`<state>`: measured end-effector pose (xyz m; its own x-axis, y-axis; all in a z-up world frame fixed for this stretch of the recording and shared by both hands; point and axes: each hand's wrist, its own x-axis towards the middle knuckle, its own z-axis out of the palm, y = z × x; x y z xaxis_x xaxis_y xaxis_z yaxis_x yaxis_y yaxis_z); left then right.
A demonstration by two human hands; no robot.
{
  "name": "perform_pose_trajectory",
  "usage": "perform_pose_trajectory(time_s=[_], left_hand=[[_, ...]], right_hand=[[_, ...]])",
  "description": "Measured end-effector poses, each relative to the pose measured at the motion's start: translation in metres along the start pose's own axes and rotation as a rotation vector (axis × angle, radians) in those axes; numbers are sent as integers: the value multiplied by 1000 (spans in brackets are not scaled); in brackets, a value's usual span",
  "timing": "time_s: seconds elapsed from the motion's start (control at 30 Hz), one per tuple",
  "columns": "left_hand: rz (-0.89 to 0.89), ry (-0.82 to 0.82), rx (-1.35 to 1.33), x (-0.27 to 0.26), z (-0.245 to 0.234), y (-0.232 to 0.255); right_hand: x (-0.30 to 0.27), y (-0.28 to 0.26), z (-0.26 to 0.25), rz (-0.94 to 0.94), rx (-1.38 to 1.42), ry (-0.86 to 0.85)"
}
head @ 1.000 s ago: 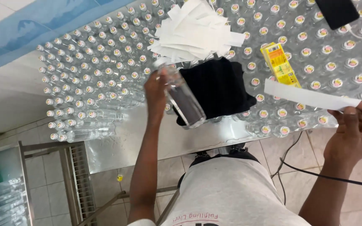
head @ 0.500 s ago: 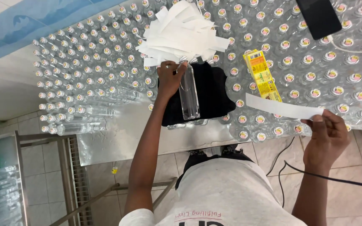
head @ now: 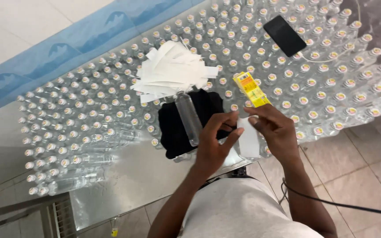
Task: The person is manually applying adhesive labels to clear plastic water bottles at a workstation.
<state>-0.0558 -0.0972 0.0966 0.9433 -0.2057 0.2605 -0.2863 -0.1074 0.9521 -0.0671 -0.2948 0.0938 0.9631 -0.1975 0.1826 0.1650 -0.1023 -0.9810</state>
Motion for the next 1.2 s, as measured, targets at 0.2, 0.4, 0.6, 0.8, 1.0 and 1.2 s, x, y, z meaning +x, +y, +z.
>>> perform_pose_trajectory(time_s=[0.2, 0.4, 0.6, 0.8, 1.0, 1.2], left_hand=[[-160, 115, -235, -14, -13, -16], [-228, 287, -335, -21, -26, -24], [-201, 252, -468, -25, -28, -28], [-166, 302, -418, -28, -24, -47], [-199, 288, -461, -36, -21, -41], [-187, 276, -453, -39, -14, -36]], right_hand=[[-2, 1, 34, -109, 5, -50], [-15, -6, 66, -600, -430, 42], [-28, -4, 73, -419, -386, -90], [-34, 7, 73, -23, -134, -103], [-36, 6, 71, 36, -121, -94], [-42, 36, 54, 30, -154, -44]])
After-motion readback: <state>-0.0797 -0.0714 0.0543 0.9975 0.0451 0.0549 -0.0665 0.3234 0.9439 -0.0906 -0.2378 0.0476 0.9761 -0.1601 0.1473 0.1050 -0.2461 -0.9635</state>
